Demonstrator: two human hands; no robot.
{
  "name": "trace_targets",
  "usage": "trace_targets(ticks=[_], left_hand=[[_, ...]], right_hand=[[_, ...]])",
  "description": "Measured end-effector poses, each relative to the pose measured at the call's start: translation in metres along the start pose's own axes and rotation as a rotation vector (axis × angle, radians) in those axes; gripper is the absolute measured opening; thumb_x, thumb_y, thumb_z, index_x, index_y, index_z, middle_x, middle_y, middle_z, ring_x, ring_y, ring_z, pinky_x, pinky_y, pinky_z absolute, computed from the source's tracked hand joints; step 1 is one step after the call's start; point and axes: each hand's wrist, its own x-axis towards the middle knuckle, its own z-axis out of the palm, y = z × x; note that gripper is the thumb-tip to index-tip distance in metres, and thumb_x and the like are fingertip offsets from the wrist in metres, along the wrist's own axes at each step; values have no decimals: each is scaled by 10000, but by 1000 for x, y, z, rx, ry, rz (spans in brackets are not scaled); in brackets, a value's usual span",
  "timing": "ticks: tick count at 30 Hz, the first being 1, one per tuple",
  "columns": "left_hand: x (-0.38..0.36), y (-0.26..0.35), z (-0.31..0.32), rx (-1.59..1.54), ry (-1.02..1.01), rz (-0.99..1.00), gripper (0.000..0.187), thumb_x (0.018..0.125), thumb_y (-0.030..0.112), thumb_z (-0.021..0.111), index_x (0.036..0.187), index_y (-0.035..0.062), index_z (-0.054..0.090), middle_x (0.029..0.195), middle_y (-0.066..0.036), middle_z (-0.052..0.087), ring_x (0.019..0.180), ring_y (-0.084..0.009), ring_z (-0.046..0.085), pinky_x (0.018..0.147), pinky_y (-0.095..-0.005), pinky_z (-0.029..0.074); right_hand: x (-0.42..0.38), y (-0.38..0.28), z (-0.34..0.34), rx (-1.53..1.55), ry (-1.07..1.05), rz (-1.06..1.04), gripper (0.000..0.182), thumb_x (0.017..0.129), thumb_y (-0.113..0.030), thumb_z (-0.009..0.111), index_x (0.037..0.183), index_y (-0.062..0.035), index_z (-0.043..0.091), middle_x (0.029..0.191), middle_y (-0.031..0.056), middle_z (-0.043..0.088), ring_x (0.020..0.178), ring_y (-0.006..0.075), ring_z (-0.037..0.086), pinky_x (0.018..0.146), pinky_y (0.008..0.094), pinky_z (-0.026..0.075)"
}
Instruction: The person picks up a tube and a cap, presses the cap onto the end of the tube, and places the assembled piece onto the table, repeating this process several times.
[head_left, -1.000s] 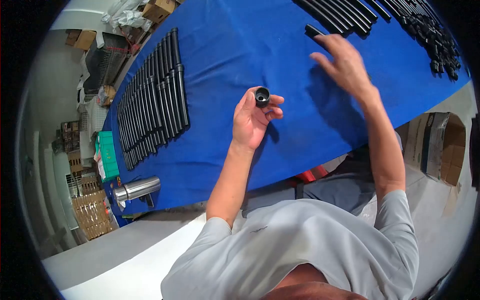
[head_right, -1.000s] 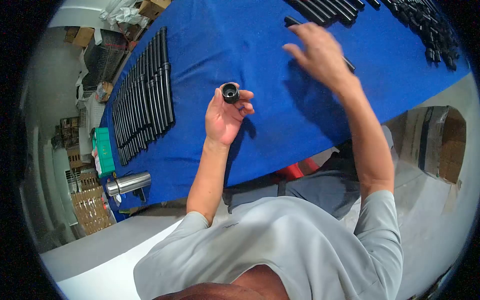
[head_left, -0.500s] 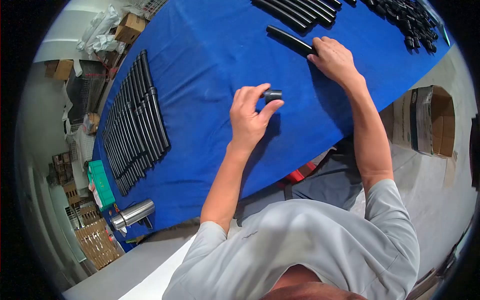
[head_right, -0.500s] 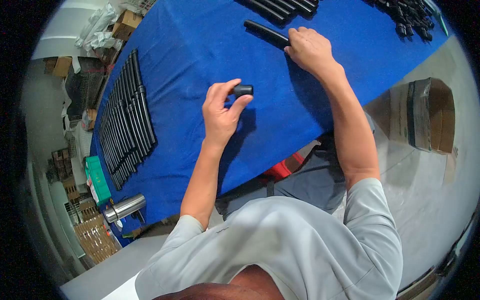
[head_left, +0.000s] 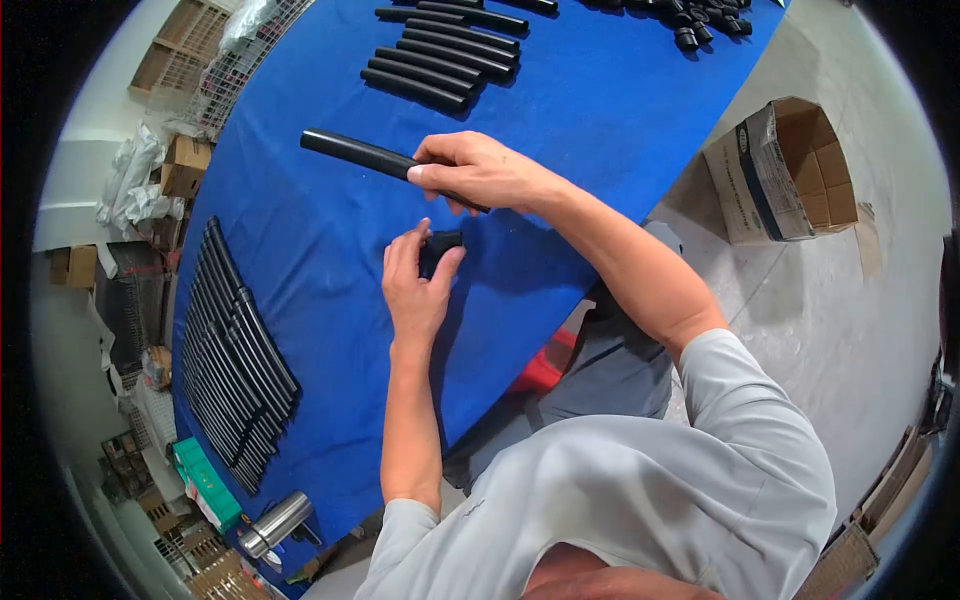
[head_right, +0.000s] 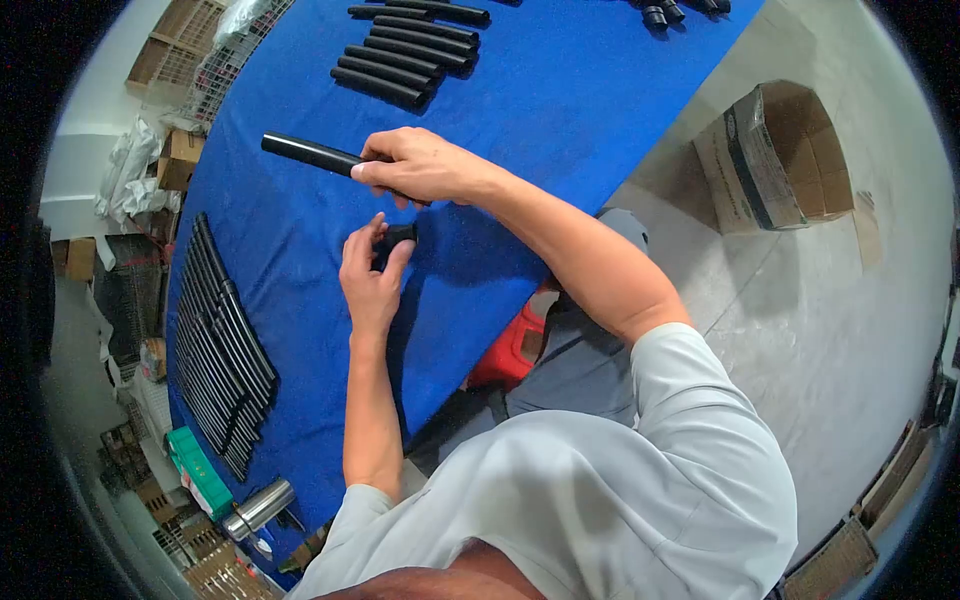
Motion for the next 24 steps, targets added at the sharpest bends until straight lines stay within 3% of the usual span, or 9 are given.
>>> trace_targets(ticks=[4,5,8,11,14,15,18,19,24], left_hand=[[6,-3,-8,-561,252,-286,441,956,177,725,1328,-23,597,1196,-115,672,1068,-188,630,840,-312,542],[8,-5,-16,-540,267,-244,418,1043,210,611,1398,2,535,1262,-122,656,1093,-194,660,849,-305,559],[17,25,-46,-1338,280,-396,379,1010,208,653,1318,5,563,1259,-160,643,1090,-246,663,884,-395,591],[0,21,-61,-1399,297,-454,323,1018,216,631,1277,30,576,1271,-181,641,1112,-290,665,929,-455,588],[-33,-4,-75,-1715,334,-534,280,1022,191,615,1258,45,581,1278,-189,640,1153,-318,656,974,-477,577],[-43,-8,-79,-1799,333,-521,304,1013,238,631,1254,54,601,1279,-192,644,1191,-314,644,1019,-461,565],[-75,-9,-82,-2129,321,-496,361,989,313,657,1236,52,628,1273,-184,655,1193,-288,649,1025,-429,570],[-83,-5,-82,-1998,402,-607,418,968,365,668,1221,34,643,1249,-176,675,1167,-260,663,1003,-389,586],[-126,-8,-97,-2085,541,-725,491,993,377,635,1248,-43,614,1233,-178,690,1168,-260,661,1000,-382,581]], right_hand=[[2,1,-1,-4,-109,-98,357,994,-363,647,1057,-12,660,795,0,622,619,65,535,522,240,433],[2,0,2,-17,-147,-119,355,984,-359,665,1057,-12,665,767,-11,610,597,65,519,519,246,425],[-3,-2,17,-114,-308,-235,351,975,-345,679,1088,-13,678,724,-21,604,598,81,544,530,267,427],[-6,-3,36,-168,-420,-147,400,964,-341,693,1183,-6,677,754,7,633,620,100,590,556,269,467],[-15,-11,44,368,-473,41,507,943,-348,716,1305,-1,639,822,47,653,679,131,640,604,273,516],[-13,-11,44,523,-592,1,575,902,-271,768,1376,3,593,977,89,697,864,185,695,781,311,569],[-19,-4,79,269,-521,-511,592,855,-165,803,1388,-21,590,1124,95,715,1039,216,684,945,351,537],[-19,-6,90,229,-526,-467,591,820,-85,812,1373,-43,611,1193,91,719,1128,220,662,1041,372,487],[-18,4,132,332,-478,-326,417,858,-143,800,1249,-44,694,1132,88,733,1018,185,684,905,345,528]])
